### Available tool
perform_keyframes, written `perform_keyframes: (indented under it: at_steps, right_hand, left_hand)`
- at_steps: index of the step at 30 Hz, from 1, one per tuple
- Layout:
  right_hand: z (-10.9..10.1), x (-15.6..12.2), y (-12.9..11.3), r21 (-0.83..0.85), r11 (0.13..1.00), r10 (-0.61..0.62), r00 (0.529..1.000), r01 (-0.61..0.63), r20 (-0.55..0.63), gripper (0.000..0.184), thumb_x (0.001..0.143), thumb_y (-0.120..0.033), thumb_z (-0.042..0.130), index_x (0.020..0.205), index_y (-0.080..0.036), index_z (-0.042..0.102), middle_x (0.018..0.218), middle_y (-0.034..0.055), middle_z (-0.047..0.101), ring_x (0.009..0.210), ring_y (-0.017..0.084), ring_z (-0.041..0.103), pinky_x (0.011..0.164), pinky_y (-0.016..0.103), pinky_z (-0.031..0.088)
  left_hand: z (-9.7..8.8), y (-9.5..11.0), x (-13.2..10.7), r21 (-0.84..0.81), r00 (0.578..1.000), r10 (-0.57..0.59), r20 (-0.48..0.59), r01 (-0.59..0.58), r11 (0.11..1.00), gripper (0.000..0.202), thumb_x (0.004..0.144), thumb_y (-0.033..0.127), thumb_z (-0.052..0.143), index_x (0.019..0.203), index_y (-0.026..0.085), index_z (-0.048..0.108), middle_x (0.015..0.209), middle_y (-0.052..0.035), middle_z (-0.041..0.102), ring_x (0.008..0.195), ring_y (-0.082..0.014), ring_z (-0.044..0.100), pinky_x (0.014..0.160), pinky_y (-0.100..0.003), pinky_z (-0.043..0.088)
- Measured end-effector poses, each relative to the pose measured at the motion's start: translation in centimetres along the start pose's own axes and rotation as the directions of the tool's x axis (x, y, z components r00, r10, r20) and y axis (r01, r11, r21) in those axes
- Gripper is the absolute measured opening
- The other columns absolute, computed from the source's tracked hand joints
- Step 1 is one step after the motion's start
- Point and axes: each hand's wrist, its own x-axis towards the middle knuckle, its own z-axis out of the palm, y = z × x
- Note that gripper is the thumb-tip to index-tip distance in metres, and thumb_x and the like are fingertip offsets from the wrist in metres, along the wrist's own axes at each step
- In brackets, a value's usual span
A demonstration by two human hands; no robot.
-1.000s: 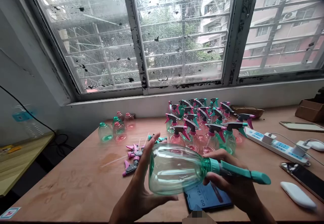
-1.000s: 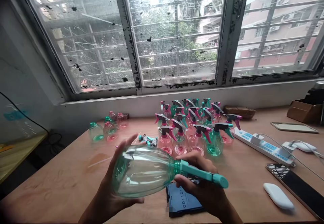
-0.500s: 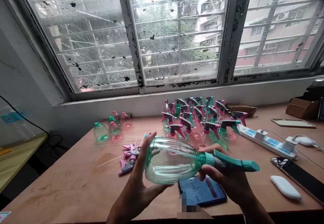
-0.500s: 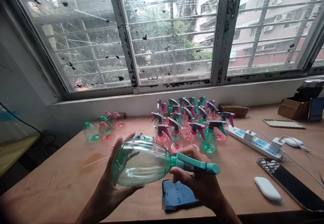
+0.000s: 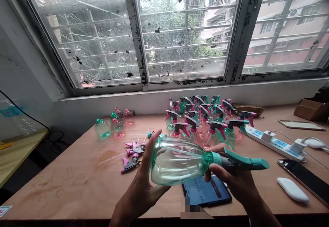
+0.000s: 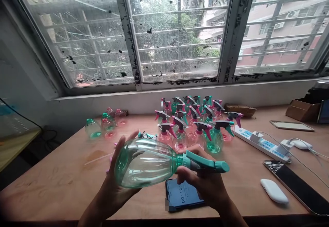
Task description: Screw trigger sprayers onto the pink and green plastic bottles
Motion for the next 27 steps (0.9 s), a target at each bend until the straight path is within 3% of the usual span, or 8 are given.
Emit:
perform_keyframes:
  at_steps: [2, 5, 8, 10, 14, 20, 23, 27]
  right_hand:
    - [0.0, 0.0, 0.0, -0.023, 1.000, -0.006, 1.000, 0.006, 0.000, 0.046, 0.085, -0.057, 0.104, 0.094, -0.024, 0.073, 0.059, -0.0014, 0.081, 0.054, 0.022, 0.077, 0.056, 0.032, 0.064]
    - [-0.1, 0.0, -0.2, -0.080, 0.997, -0.016, 1.000, 0.018, 0.025, 0.044, 0.086, -0.054, 0.103, 0.100, -0.024, 0.075, 0.061, -0.0013, 0.081, 0.044, 0.018, 0.068, 0.041, 0.025, 0.050]
    - [-0.1, 0.0, -0.3, -0.083, 0.996, -0.015, 0.999, 0.018, 0.043, 0.043, 0.086, -0.054, 0.103, 0.099, -0.023, 0.076, 0.061, -0.0011, 0.081, 0.038, 0.013, 0.059, 0.036, 0.021, 0.039]
    - [0.0, 0.1, -0.3, -0.041, 0.999, 0.003, 0.999, -0.002, 0.041, 0.044, 0.086, -0.055, 0.103, 0.095, -0.023, 0.075, 0.060, -0.0013, 0.082, 0.038, 0.012, 0.060, 0.038, 0.021, 0.042]
    - [-0.3, 0.4, 0.2, -0.025, 0.998, -0.061, 0.997, 0.062, 0.053, 0.039, 0.088, -0.051, 0.103, 0.095, -0.023, 0.076, 0.060, -0.0016, 0.082, 0.052, 0.019, 0.076, 0.056, 0.028, 0.063]
    - [-1.5, 1.1, 1.3, -0.124, 0.964, -0.215, 0.964, 0.235, 0.158, 0.026, 0.096, -0.037, 0.098, 0.110, -0.024, 0.080, 0.069, -0.0020, 0.084, 0.061, 0.023, 0.086, 0.056, 0.028, 0.069]
    - [-1.5, 1.1, 1.3, -0.149, 0.948, -0.261, 0.955, 0.282, 0.143, 0.022, 0.100, -0.037, 0.094, 0.111, -0.025, 0.078, 0.068, -0.0028, 0.084, 0.060, 0.023, 0.086, 0.057, 0.029, 0.067]
    - [-0.7, 0.7, 0.7, -0.107, 0.974, -0.193, 0.979, 0.199, 0.061, 0.031, 0.101, -0.050, 0.092, 0.101, -0.024, 0.075, 0.062, -0.0014, 0.083, 0.056, 0.023, 0.082, 0.058, 0.033, 0.065]
  left_hand:
    - [0.0, -0.1, 0.0, 0.011, 1.000, -0.017, 0.020, 0.017, 1.000, 0.119, 0.101, 0.044, 0.090, 0.184, 0.055, 0.004, 0.196, -0.0114, 0.022, 0.164, -0.0432, 0.056, 0.133, -0.065, 0.048]
    - [-0.2, 0.2, 0.4, 0.001, 0.997, -0.064, 0.038, 0.064, 0.998, 0.138, 0.083, 0.055, 0.104, 0.185, 0.052, 0.012, 0.195, -0.0110, 0.023, 0.174, -0.0502, 0.037, 0.139, -0.071, 0.035]
    - [-0.6, 0.5, 0.5, -0.021, 0.995, -0.088, 0.055, 0.090, 0.996, 0.133, 0.082, 0.054, 0.104, 0.184, 0.050, 0.019, 0.195, -0.0113, 0.024, 0.174, -0.0500, 0.036, 0.139, -0.068, 0.036]
    - [-0.7, 0.4, 0.3, 0.007, 0.997, -0.055, 0.054, 0.055, 0.998, 0.127, 0.090, 0.046, 0.100, 0.184, 0.052, 0.015, 0.195, -0.0111, 0.023, 0.173, -0.0481, 0.040, 0.137, -0.068, 0.040]
    - [-0.3, -0.4, -0.2, 0.038, 0.999, 0.013, 0.038, -0.014, 0.999, 0.122, 0.105, 0.031, 0.084, 0.182, 0.058, -0.007, 0.197, -0.0110, 0.017, 0.173, -0.0451, 0.040, 0.129, -0.071, 0.049]
    - [0.0, -0.8, 0.3, 0.065, 0.999, -0.052, -0.013, 0.053, 0.996, 0.137, 0.085, 0.054, 0.102, 0.185, 0.051, 0.009, 0.195, -0.0135, 0.023, 0.178, -0.0546, 0.019, 0.138, -0.080, 0.023]
    - [0.2, -0.5, 0.5, 0.063, 0.998, -0.062, -0.023, 0.063, 0.996, 0.129, 0.086, 0.054, 0.102, 0.184, 0.050, 0.019, 0.194, -0.0118, 0.029, 0.176, -0.0539, 0.028, 0.138, -0.076, 0.031]
    - [0.7, -0.1, 0.4, 0.029, 0.998, -0.053, -0.044, 0.055, 0.998, 0.121, 0.101, 0.039, 0.091, 0.183, 0.056, 0.004, 0.195, -0.0105, 0.026, 0.171, -0.0437, 0.045, 0.134, -0.067, 0.045]
